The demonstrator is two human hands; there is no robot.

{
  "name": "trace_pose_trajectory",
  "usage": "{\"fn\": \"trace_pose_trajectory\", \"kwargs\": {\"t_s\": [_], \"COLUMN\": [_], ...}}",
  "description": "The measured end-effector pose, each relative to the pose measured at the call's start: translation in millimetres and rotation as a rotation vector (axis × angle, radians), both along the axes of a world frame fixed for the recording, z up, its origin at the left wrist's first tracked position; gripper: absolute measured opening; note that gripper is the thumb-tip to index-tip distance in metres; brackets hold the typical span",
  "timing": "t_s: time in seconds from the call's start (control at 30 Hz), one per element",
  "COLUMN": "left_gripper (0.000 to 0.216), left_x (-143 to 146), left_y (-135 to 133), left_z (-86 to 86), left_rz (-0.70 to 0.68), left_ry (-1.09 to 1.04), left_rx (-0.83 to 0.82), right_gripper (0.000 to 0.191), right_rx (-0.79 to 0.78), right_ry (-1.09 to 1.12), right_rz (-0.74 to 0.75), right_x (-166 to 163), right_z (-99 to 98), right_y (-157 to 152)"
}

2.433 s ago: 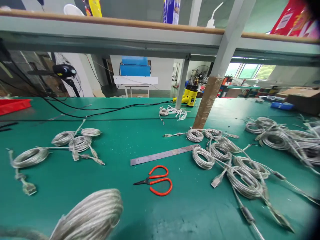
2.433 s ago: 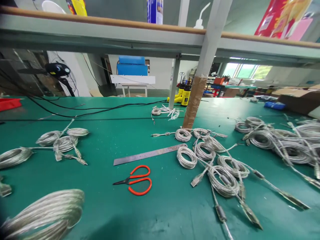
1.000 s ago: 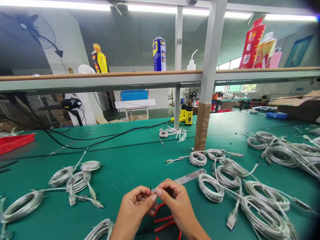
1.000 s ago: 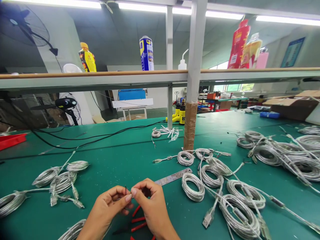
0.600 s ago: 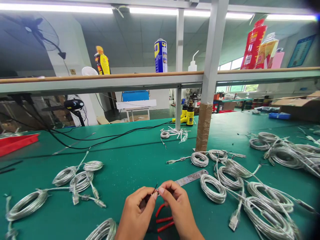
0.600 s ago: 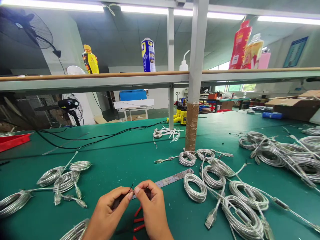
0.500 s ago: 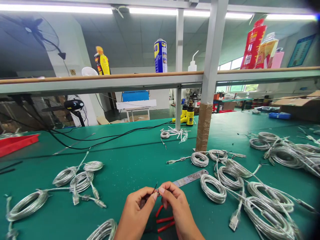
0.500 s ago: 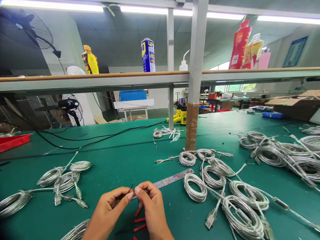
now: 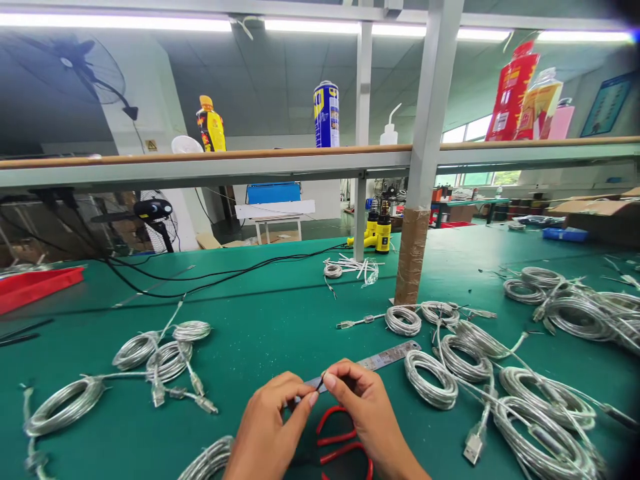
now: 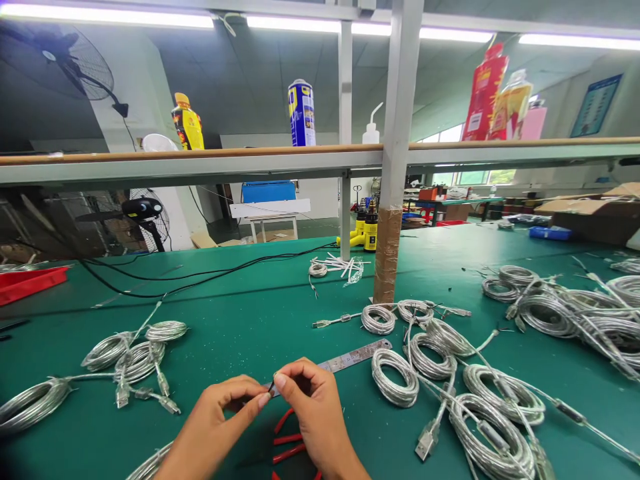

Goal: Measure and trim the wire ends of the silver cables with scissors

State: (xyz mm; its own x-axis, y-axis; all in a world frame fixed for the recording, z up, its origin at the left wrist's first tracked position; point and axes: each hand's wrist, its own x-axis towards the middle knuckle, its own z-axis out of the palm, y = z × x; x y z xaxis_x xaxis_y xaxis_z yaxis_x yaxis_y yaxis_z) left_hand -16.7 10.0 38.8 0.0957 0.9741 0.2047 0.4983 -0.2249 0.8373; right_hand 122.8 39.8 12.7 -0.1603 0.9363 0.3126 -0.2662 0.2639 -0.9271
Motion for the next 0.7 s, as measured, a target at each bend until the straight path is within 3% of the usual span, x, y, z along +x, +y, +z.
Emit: {"fn": "trace_pose_trajectory", "kwargs": {"t_s": [0.1, 0.2, 0.33, 0.43, 0.57, 0.7], "left_gripper": [0.023, 0.026, 0.031, 0.033, 0.031, 0.028], "left_x": [2, 5, 8, 8, 8, 7], "left_y": [-7, -11, -7, -3, -2, -5], "left_z": [2.8, 4.0, 1.0, -2.6, -5.2, -6.2], "left_rz": [0.035, -0.037, -0.068, -0.095, -0.076, -0.038], "left_ry": [0.177, 0.133, -0.080, -0.244, -0.214, -0.091], "left_rx": [0.188, 0.191, -0.118, -0.292, -0.102, 0.024], "right_gripper": [0.016, 0.014, 0.012, 0.018, 0.025, 0.029], "right_rx": [-0.020, -0.013, -0.003, -0.127, -0.285, -0.306], "right_ry": [0.007, 0.001, 0.036, 0.146, 0.269, 0.262], "right_rz": [0.022, 0.062, 0.034, 0.041, 0.043, 0.054], "right_x": [-1, -2, -4, -11, -21, -21], "right_z": [-3.0, -3.3, -0.3, -2.4, -12.9, -17.4], "right_y": [0, -1, -5, -6, -7, -8]}}
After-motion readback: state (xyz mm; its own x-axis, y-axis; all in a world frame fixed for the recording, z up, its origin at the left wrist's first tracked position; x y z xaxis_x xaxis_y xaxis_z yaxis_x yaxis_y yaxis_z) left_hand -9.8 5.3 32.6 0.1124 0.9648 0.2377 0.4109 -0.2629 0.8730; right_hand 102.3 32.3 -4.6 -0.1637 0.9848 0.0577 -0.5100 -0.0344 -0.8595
